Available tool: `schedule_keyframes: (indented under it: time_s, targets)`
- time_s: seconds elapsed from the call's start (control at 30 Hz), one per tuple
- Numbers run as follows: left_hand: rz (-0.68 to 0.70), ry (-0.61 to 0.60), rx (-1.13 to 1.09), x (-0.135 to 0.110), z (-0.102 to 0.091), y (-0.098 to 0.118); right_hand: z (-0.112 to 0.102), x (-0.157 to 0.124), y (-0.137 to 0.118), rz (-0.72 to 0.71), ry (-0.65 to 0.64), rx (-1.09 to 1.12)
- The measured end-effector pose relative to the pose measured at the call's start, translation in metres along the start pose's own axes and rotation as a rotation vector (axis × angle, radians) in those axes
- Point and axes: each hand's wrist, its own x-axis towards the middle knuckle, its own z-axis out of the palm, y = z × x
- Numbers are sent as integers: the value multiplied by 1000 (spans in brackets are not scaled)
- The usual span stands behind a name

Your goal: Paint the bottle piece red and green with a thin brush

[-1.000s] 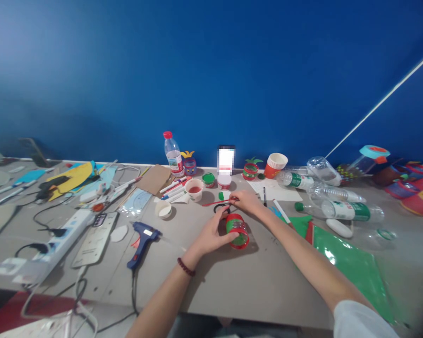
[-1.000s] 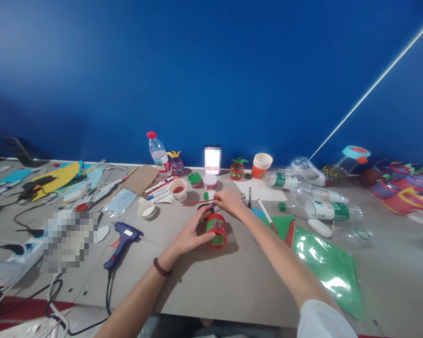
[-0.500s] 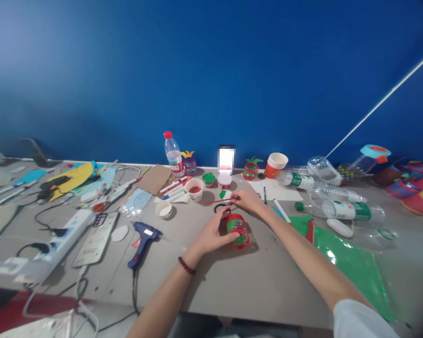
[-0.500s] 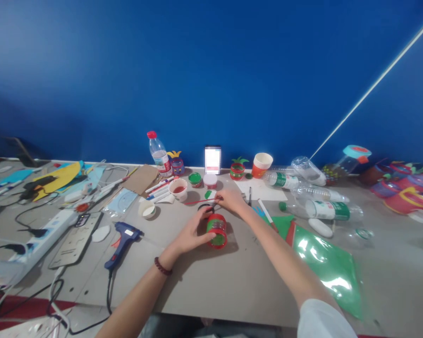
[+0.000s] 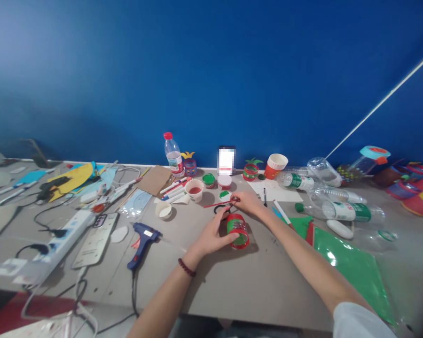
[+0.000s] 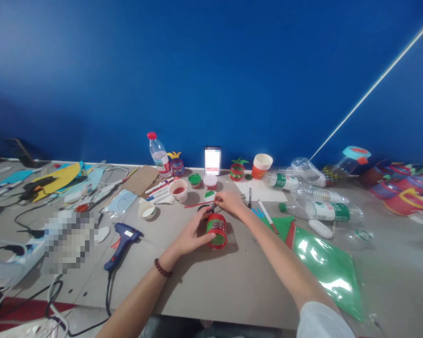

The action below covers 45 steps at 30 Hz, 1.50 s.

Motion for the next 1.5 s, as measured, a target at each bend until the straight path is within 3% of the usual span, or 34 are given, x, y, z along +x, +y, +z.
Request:
schedule_keyframes:
  time_s: [0.23, 0.53, 0.63, 0.8, 0.97, 1.5]
  targets:
    - [-24, -5, -40, 0, 0, 0, 6, 2, -2, -24, 81, 185]
    - [-45, 35, -27, 3, -2, 3, -13, 2, 21, -12, 514, 646]
    - [-48, 47, -9, 3, -2, 2, -18, 3, 18, -3, 588, 742]
    - [12, 11, -79, 6, -2, -2, -23, 0, 10, 2, 525, 824]
    - [-14, -21, -118, 14, -1, -12, -23, -1, 5, -14, 432, 814]
    - [-98, 84, -170, 18, -3, -7, -18, -5, -9, -116, 357, 469]
